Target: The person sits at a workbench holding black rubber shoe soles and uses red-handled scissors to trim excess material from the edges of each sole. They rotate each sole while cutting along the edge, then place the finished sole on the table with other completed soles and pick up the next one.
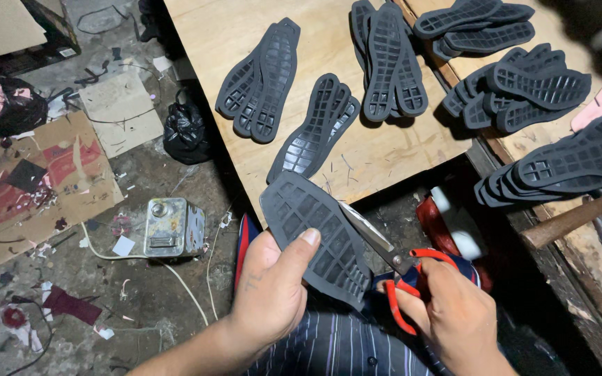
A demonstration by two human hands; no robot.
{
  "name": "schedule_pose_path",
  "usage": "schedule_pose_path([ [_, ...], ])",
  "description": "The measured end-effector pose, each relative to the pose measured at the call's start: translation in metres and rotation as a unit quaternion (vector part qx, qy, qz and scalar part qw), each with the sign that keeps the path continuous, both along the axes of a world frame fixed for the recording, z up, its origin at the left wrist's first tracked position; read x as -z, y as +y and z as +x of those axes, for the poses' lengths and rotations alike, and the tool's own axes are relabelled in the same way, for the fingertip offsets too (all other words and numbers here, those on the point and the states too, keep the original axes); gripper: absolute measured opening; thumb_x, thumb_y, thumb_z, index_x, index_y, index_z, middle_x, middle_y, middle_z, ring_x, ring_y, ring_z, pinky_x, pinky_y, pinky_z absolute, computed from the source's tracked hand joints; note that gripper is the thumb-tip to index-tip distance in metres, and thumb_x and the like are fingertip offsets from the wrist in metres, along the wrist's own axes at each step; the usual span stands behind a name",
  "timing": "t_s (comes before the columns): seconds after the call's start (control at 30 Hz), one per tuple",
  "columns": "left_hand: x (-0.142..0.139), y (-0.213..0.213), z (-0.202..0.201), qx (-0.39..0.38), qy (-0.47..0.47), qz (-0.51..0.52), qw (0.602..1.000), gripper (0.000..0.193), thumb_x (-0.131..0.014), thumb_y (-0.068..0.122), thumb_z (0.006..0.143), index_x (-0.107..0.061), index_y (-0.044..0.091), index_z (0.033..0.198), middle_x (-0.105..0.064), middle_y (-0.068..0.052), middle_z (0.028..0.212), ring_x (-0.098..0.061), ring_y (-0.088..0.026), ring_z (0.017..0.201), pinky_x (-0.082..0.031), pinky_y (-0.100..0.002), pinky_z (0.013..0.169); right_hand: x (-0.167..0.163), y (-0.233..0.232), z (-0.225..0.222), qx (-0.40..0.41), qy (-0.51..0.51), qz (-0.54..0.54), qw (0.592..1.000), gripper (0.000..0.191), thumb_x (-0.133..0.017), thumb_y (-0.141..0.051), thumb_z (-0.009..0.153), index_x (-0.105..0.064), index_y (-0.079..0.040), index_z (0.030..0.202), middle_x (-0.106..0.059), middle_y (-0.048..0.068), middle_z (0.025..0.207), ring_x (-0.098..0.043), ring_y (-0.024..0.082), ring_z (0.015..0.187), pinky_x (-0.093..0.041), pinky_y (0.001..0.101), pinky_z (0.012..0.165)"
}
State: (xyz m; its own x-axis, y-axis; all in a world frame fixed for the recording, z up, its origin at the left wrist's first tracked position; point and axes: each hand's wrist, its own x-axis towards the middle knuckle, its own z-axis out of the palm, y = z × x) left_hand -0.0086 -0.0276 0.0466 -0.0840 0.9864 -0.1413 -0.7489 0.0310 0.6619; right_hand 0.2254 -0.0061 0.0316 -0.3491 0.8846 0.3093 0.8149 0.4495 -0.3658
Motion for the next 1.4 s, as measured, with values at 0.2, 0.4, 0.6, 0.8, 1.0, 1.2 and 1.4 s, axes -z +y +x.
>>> schedule_pose_path([
  [0.2,0.004,-0.003,0.001,0.051,0.006,-0.01,0.999,0.032,-0.049,0.008,0.102,-0.061,-0.007,0.128,-0.071,-0.015,0.118,-0.068,-0.02,0.107,-0.054,-0.037,0.096,-0.008,0.003,-0.002,-0.008,-0.015,0.013,1.0,0.052,-0.088,-0.034,0.066,-0.067,-0.001,0.101,-0.067,0.011,0.077,-0.066,0.028,0.065,-0.051,0.0362,0.057],
  [0.4,0.01,-0.003,0.003,0.066,0.013,-0.014,0.998,0.031,-0.05,0.009,0.104,-0.061,-0.008,0.127,-0.071,-0.015,0.118,-0.068,-0.02,0.106,-0.054,-0.036,0.096,-0.014,0.004,-0.005,-0.013,-0.012,-0.002,1.0,0.055,-0.089,-0.036,0.063,-0.068,-0.001,0.1,-0.065,0.011,0.073,-0.064,0.027,0.061,-0.05,0.0365,0.054],
  [0.6,0.013,-0.004,0.003,0.061,-0.007,-0.015,0.998,0.031,-0.05,0.009,0.103,-0.06,-0.009,0.127,-0.071,-0.015,0.119,-0.068,-0.021,0.108,-0.054,-0.037,0.097,-0.008,0.003,-0.002,-0.007,-0.03,0.017,0.999,0.054,-0.088,-0.038,0.064,-0.068,-0.002,0.1,-0.065,0.011,0.074,-0.066,0.028,0.064,-0.051,0.0369,0.056],
  [0.8,0.013,-0.002,-0.003,0.072,0.072,-0.019,0.995,0.031,-0.051,0.01,0.103,-0.061,-0.006,0.128,-0.07,-0.012,0.118,-0.067,-0.017,0.107,-0.054,-0.035,0.096,-0.006,0.003,0.001,-0.011,-0.026,0.008,1.0,0.055,-0.087,-0.038,0.064,-0.069,-0.003,0.102,-0.066,0.01,0.074,-0.066,0.028,0.064,-0.052,0.0364,0.057],
  [1.0,0.012,-0.005,-0.003,0.13,0.135,-0.037,0.982,0.031,-0.05,0.013,0.102,-0.064,-0.004,0.125,-0.072,-0.01,0.113,-0.067,-0.014,0.101,-0.055,-0.033,0.091,-0.012,0.003,-0.003,-0.014,-0.009,-0.002,1.0,0.051,-0.087,-0.036,0.067,-0.068,-0.003,0.101,-0.065,0.01,0.075,-0.066,0.027,0.064,-0.051,0.0359,0.056],
  [1.2,0.014,-0.005,-0.004,0.135,0.151,-0.023,0.979,0.03,-0.052,0.012,0.102,-0.064,-0.004,0.123,-0.072,-0.009,0.113,-0.067,-0.013,0.101,-0.055,-0.032,0.092,-0.017,0.005,-0.002,-0.018,-0.019,0.005,1.0,0.052,-0.087,-0.034,0.065,-0.069,-0.002,0.102,-0.064,0.011,0.074,-0.065,0.029,0.063,-0.051,0.0364,0.057],
  [1.4,0.014,-0.003,-0.004,0.142,0.131,-0.028,0.981,0.03,-0.052,0.011,0.101,-0.063,-0.004,0.124,-0.072,-0.009,0.113,-0.066,-0.013,0.101,-0.055,-0.032,0.091,-0.023,0.006,-0.003,-0.025,-0.004,0.008,1.0,0.054,-0.089,-0.036,0.064,-0.067,-0.001,0.1,-0.063,0.01,0.073,-0.064,0.028,0.062,-0.05,0.0361,0.056],
])
